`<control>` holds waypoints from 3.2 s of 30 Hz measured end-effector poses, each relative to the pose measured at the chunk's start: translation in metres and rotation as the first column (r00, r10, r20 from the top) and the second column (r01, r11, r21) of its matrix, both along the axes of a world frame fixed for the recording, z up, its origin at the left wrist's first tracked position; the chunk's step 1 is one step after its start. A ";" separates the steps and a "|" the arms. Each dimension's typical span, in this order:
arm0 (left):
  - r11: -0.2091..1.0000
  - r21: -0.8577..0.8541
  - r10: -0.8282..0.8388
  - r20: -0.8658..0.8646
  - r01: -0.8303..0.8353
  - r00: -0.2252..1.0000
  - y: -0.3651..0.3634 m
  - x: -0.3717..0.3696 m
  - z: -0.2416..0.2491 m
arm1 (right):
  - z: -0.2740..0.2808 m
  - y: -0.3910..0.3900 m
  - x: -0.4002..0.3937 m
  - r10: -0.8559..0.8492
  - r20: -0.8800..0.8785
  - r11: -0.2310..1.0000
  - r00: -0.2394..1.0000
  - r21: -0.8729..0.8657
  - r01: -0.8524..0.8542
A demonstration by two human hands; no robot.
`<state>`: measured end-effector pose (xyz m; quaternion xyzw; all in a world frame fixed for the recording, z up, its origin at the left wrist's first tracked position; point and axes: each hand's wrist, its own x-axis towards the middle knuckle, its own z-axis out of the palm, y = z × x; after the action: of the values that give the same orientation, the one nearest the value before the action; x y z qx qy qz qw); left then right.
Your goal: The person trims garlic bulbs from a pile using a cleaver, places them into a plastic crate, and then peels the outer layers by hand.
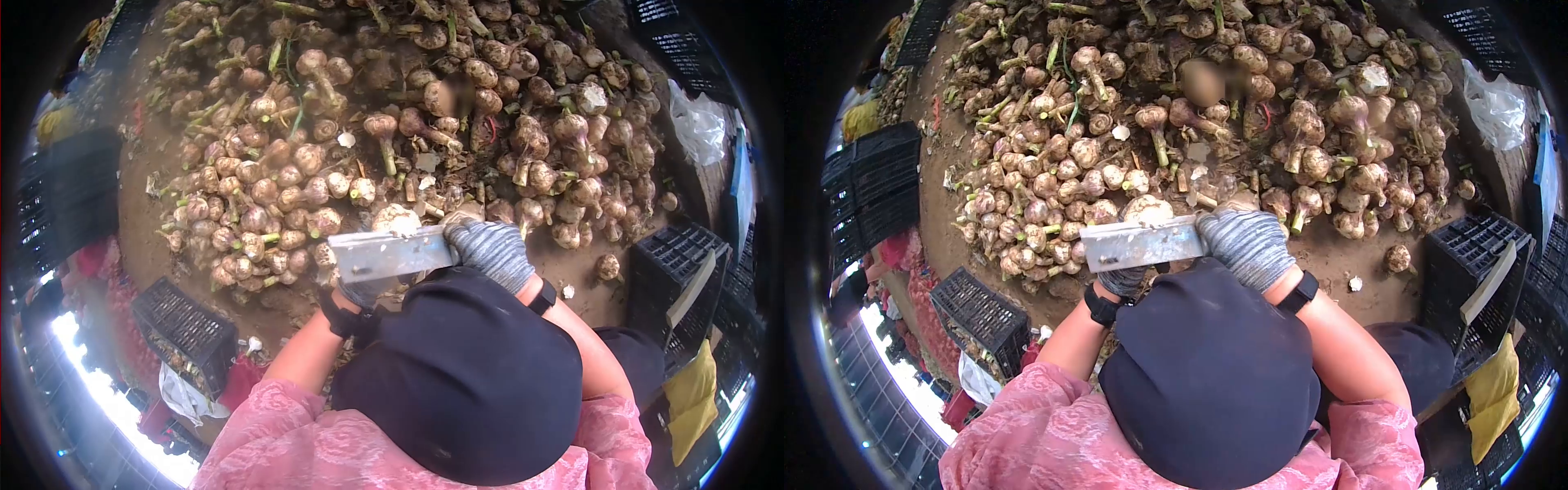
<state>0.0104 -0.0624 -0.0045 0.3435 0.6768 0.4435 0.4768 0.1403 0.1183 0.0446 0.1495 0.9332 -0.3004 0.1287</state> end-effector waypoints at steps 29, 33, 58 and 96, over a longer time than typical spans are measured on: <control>0.716 -0.491 0.328 -0.390 -0.496 0.860 0.144 -0.097 -0.062 | -0.040 0.011 0.024 -0.337 0.135 0.941 0.932 0.024 0.337; 0.794 -0.342 0.523 -0.034 -0.502 0.852 0.136 -0.094 -0.086 | -0.038 0.021 0.024 -0.401 0.161 0.915 0.902 0.031 0.402; 0.966 0.013 0.240 0.314 -0.257 0.918 -0.006 0.010 0.015 | 0.015 0.005 -0.002 0.058 0.058 0.998 0.997 -0.031 -0.056; 0.843 -0.496 -0.288 -0.745 -0.210 0.602 -0.002 -0.083 0.029 | -0.024 0.069 0.048 -0.173 0.378 0.977 0.909 -0.051 0.207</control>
<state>-0.0730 -0.0639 0.0241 0.3715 0.9040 0.0240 0.2101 0.1887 0.1872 0.0209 0.2877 0.8585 -0.3193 0.2798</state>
